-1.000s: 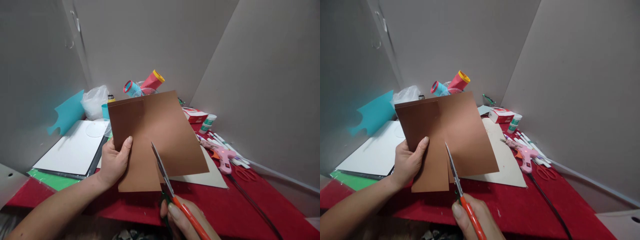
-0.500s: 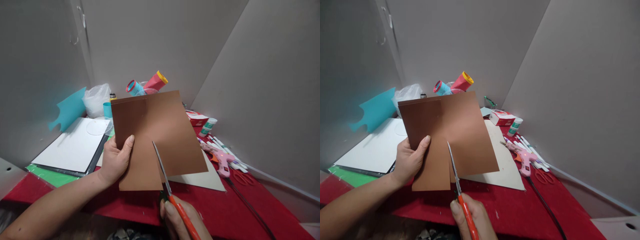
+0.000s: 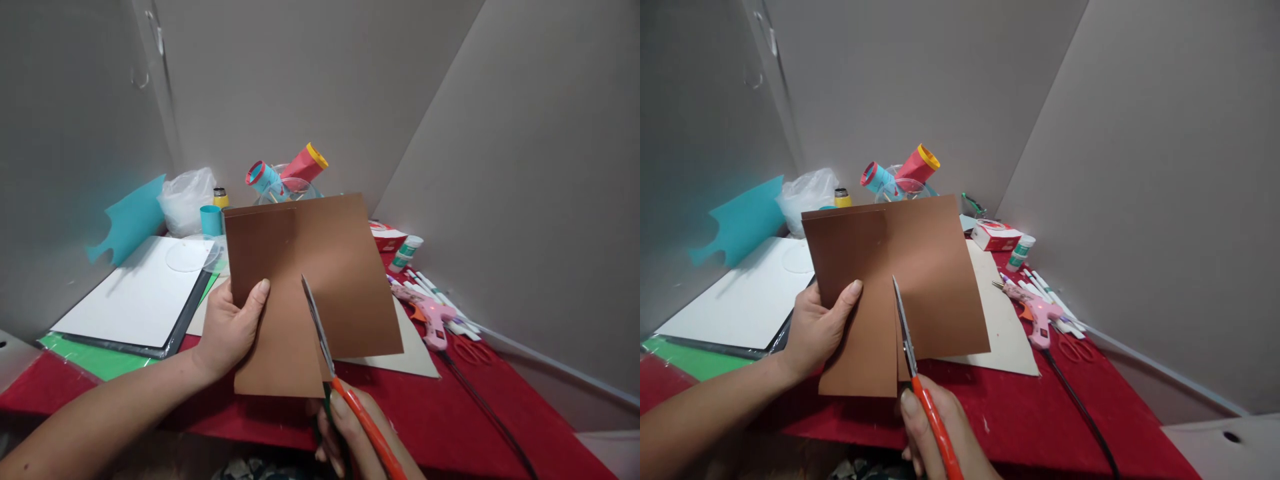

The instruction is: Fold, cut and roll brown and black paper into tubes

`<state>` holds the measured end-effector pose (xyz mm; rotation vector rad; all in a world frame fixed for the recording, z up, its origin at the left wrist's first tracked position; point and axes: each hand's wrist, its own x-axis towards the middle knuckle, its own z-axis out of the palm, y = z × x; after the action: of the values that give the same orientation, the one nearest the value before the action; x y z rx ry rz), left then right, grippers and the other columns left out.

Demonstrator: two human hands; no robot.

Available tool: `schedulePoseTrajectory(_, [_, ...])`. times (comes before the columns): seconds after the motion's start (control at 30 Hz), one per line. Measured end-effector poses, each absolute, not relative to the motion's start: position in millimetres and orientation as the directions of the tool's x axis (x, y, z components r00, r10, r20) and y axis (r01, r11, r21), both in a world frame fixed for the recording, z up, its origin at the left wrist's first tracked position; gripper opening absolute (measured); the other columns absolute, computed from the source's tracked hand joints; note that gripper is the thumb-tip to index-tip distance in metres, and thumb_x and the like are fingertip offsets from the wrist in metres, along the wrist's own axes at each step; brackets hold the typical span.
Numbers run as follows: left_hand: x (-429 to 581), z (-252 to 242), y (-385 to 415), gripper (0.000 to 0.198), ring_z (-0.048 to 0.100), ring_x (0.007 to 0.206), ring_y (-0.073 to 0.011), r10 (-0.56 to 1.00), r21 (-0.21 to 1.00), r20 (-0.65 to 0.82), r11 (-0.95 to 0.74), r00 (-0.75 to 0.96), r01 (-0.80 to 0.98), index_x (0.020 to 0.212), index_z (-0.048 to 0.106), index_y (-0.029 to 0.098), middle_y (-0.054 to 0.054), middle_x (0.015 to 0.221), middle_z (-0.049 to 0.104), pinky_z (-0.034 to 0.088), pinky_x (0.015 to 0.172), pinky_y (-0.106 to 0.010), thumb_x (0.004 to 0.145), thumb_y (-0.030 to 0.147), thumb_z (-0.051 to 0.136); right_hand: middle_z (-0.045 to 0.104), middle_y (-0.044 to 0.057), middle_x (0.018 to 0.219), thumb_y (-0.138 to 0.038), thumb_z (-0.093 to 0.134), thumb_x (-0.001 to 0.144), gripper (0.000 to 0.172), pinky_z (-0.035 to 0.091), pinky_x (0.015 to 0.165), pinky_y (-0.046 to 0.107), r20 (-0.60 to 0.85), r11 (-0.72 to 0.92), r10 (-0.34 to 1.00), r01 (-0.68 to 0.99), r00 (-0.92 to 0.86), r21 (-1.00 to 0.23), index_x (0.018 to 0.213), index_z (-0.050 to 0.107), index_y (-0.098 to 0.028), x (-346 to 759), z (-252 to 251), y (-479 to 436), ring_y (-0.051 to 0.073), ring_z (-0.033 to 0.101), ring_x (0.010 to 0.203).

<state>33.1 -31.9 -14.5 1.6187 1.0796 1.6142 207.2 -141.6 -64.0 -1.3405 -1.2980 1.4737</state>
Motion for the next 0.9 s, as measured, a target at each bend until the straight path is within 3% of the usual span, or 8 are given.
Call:
schedulePoseTrajectory(0.13, [34, -15, -33, 0.021, 0.069, 0.076, -0.0186, 0.893, 0.894, 0.445, -0.44, -0.069, 0.082, 0.09, 0.071, 0.015, -0.006, 0.088, 0.075, 0.057, 0.065, -0.028, 0.085, 0.035, 0.065, 0.046, -0.003, 0.055, -0.071, 0.039, 0.088, 0.054, 0.048, 0.059, 0.029, -0.208, -0.195, 0.967, 0.093, -0.149, -0.976, 0.077, 0.051, -0.02, 204, -64, -141, 0.013, 0.047, 0.051])
schedulePoseTrajectory(0.4, [34, -17, -32, 0.027, 0.07, 0.08, -0.0208, 0.918, 0.92, 0.392, -0.391, -0.063, 0.028, 0.095, 0.071, 0.014, -0.008, 0.094, 0.075, 0.058, 0.067, -0.03, 0.083, 0.038, 0.066, 0.03, -0.009, 0.047, -0.072, 0.039, 0.087, 0.053, 0.034, 0.043, 0.023, -0.203, -0.191, 0.96, 0.081, -0.19, -0.978, 0.073, 0.044, -0.021, 203, -71, -136, 0.009, 0.034, 0.04])
schedulePoseTrajectory(0.67, [36, -23, -36, 0.027, 0.07, 0.075, -0.0203, 0.941, 0.94, 0.339, -0.339, -0.009, -0.026, 0.095, 0.07, 0.014, -0.008, 0.09, 0.075, 0.058, 0.061, -0.029, 0.084, 0.039, 0.066, 0.04, -0.005, 0.048, -0.073, 0.035, 0.087, 0.057, 0.046, 0.055, 0.027, -0.102, -0.102, 0.974, 0.013, -0.202, -0.995, 0.067, 0.047, -0.021, 202, -84, -130, 0.012, 0.045, 0.046])
schedulePoseTrajectory(0.9, [38, -27, -39, 0.026, 0.07, 0.073, -0.0193, 0.941, 0.941, 0.339, -0.339, -0.005, -0.024, 0.094, 0.07, 0.015, -0.008, 0.089, 0.075, 0.058, 0.059, -0.028, 0.084, 0.038, 0.065, 0.043, -0.004, 0.046, -0.074, 0.037, 0.086, 0.058, 0.047, 0.051, 0.026, -0.087, -0.101, 0.976, -0.059, -0.2, -0.993, 0.065, 0.048, -0.021, 199, -95, -127, 0.011, 0.045, 0.042])
